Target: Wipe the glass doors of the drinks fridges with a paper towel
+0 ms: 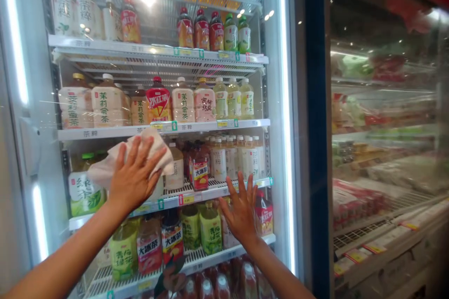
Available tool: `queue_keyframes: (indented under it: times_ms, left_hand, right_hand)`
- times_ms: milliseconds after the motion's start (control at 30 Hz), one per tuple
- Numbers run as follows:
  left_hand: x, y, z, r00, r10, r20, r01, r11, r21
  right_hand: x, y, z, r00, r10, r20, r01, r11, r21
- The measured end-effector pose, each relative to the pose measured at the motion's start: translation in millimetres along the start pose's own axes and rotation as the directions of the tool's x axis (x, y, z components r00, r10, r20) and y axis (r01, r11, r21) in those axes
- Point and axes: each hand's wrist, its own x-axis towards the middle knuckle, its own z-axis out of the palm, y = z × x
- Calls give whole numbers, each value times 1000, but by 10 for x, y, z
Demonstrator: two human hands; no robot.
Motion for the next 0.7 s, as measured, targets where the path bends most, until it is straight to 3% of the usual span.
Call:
queue_keyframes:
  times_ms: [67, 133, 200, 233, 300, 367, 433, 500, 600, 633, 700]
  left_hand:
    - [-361, -22, -37, 999, -48, -13, 48, 999, -4]
    - [-795, -18, -51, 995, 92, 44, -91, 996, -14]
    - [-1018, -120, -83, 982, 180, 61, -179, 984, -22]
    - [-1005, -222, -112, 984, 168, 57, -168, 986, -21]
    - [-794, -470, -192, 1000, 6, 3, -6, 1000, -6]
    - [-565, -653, -261, 978, -201, -65, 201, 980, -2]
    - [-558, -669, -286, 947, -304, -101, 305, 952, -6]
    - [-788, -567, -275, 958, -274, -83, 273, 962, -20]
    - [-1089, -533, -261, 994, -110, -15, 109, 992, -60]
    - [-1073, -600, -272, 993, -115, -14, 114, 992, -58]
    - [-880, -798, -314, 969, -238, -65, 236, 971, -32]
  right_hand:
    - [-41, -127, 37, 1000, 13, 0, -13, 1000, 6]
    - [-57, -245, 63, 1000, 0, 23, 0, 1000, 8]
    - [22, -340, 75, 999, -31, 36, 31, 999, 9]
    - [96, -378, 78, 998, -48, 29, 48, 999, 11]
    - [257, -438, 83, 998, -69, 1, 69, 997, 17]
    - [347, -482, 92, 998, -63, -25, 64, 998, 22]
    - [320, -514, 107, 998, -67, -22, 67, 997, 25]
    - [235, -542, 127, 996, -89, 1, 89, 996, 25]
    - [234, -592, 161, 991, -132, 19, 132, 991, 21]
    - [288, -612, 172, 990, -140, 7, 140, 990, 20]
    - [427, -653, 188, 989, -148, -27, 149, 989, 23]
